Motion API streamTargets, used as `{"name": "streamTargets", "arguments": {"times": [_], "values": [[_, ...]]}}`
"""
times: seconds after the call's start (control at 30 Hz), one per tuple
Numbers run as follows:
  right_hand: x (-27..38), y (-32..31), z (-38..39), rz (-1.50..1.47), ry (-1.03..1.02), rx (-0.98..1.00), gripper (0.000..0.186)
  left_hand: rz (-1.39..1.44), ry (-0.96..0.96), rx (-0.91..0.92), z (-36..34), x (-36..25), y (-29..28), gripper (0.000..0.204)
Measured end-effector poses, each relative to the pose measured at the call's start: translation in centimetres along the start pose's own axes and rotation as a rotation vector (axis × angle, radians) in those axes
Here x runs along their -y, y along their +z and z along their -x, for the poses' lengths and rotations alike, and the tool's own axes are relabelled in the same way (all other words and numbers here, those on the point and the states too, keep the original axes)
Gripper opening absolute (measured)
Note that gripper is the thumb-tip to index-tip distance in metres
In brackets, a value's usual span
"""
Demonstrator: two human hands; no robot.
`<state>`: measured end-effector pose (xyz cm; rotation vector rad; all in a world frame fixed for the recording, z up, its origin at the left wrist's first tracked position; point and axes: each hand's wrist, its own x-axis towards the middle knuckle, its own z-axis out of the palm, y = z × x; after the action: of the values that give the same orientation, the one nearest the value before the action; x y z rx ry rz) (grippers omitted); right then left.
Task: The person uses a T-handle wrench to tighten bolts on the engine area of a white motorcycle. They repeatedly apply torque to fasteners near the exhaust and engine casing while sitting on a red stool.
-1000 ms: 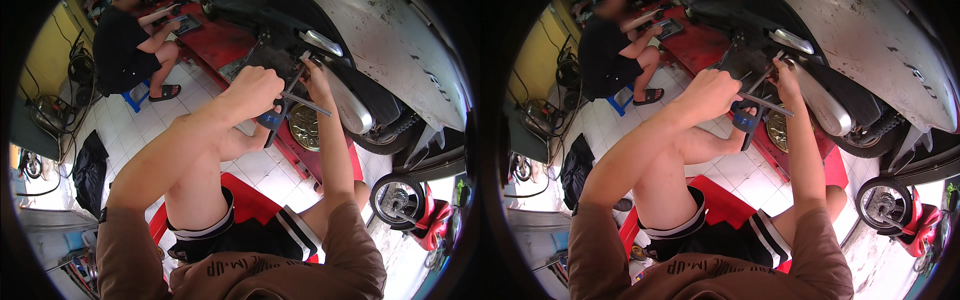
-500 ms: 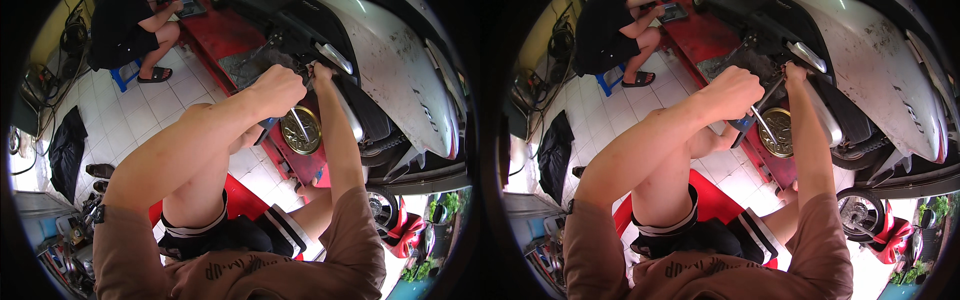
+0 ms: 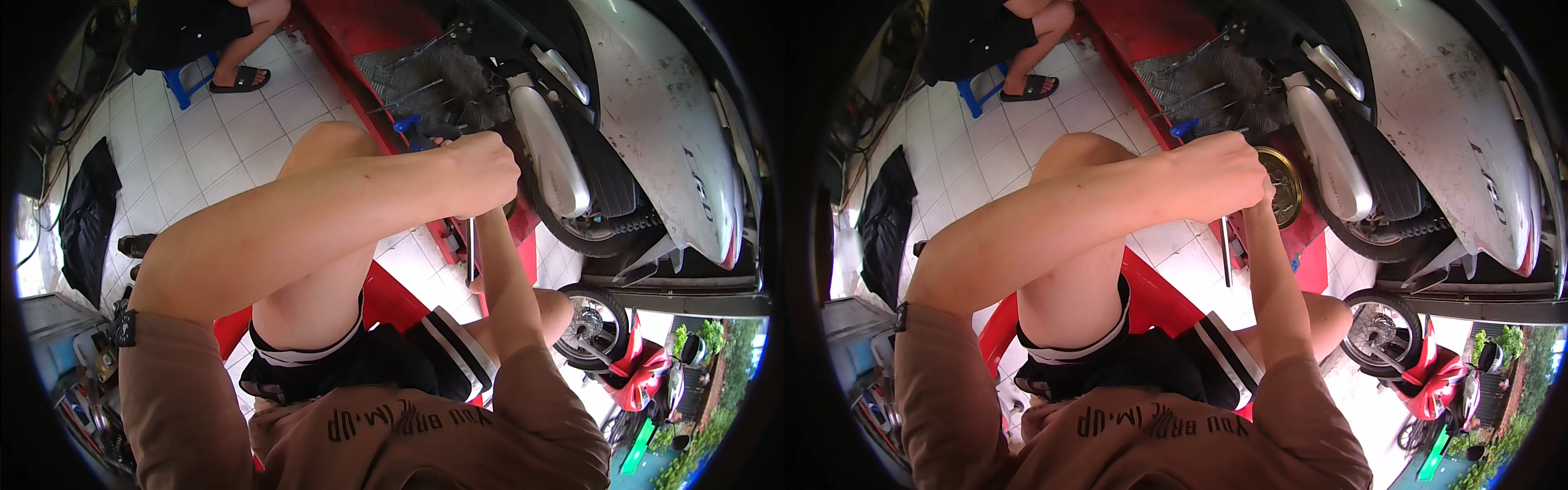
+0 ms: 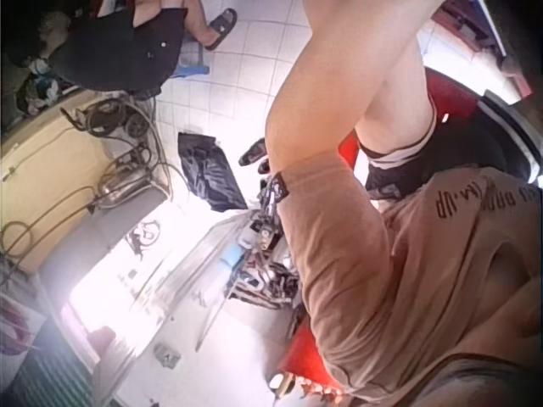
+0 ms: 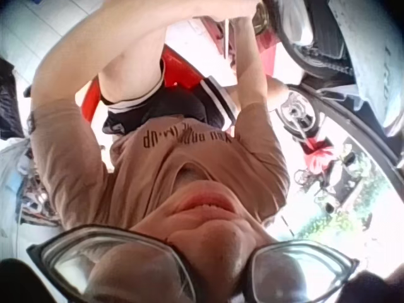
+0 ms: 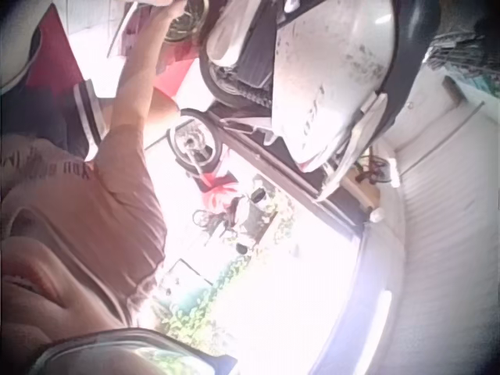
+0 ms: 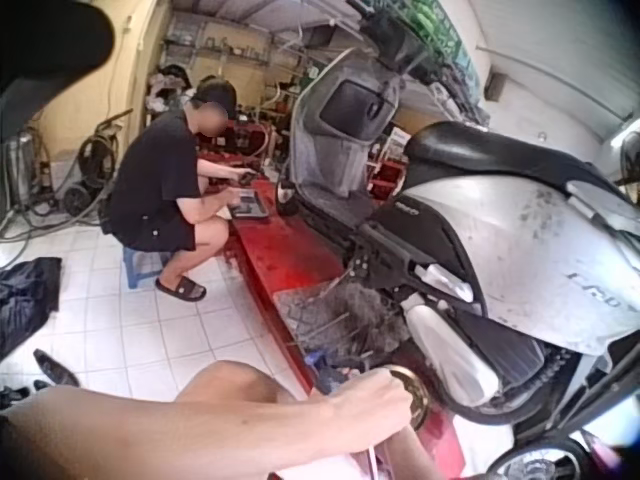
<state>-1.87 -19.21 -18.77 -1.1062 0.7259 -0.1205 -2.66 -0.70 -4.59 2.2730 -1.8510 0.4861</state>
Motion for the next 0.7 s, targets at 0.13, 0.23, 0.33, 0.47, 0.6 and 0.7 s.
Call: {"name": "streamTargets", "arguments": {"times": [0.13,0.23,0.33,0.47,0.6,0.7], "values": [[-0.2,-1.7,1.3,-0.065,0.04,0.052,0.006,-0.156,-0.008,0.306,-1.7,-1.4,-0.2,0.012],[0.4,-2.5,2.1,-0.072,0.049,0.103,0.007,-0.137,-0.107,0.295,-3.2,-2.1,2.4,0.014],[0.1,-2.0,1.8,-0.056,0.091,0.169,0.008,-0.228,-0.178,0.238,-3.6,-2.5,4.1,0.016],[0.2,-4.6,3.7,-0.065,0.125,0.169,0.009,-0.211,-0.1,0.188,-4.3,-3.2,4.7,0.022],[-0.1,-4.5,4.3,-0.066,0.166,0.223,0.01,-0.193,-0.128,0.148,-4.3,-2.8,4.7,0.023],[-0.5,-5.5,4.7,-0.084,0.198,0.218,0.011,-0.15,-0.093,0.115,-4.2,-2.7,4.5,0.023]]}}
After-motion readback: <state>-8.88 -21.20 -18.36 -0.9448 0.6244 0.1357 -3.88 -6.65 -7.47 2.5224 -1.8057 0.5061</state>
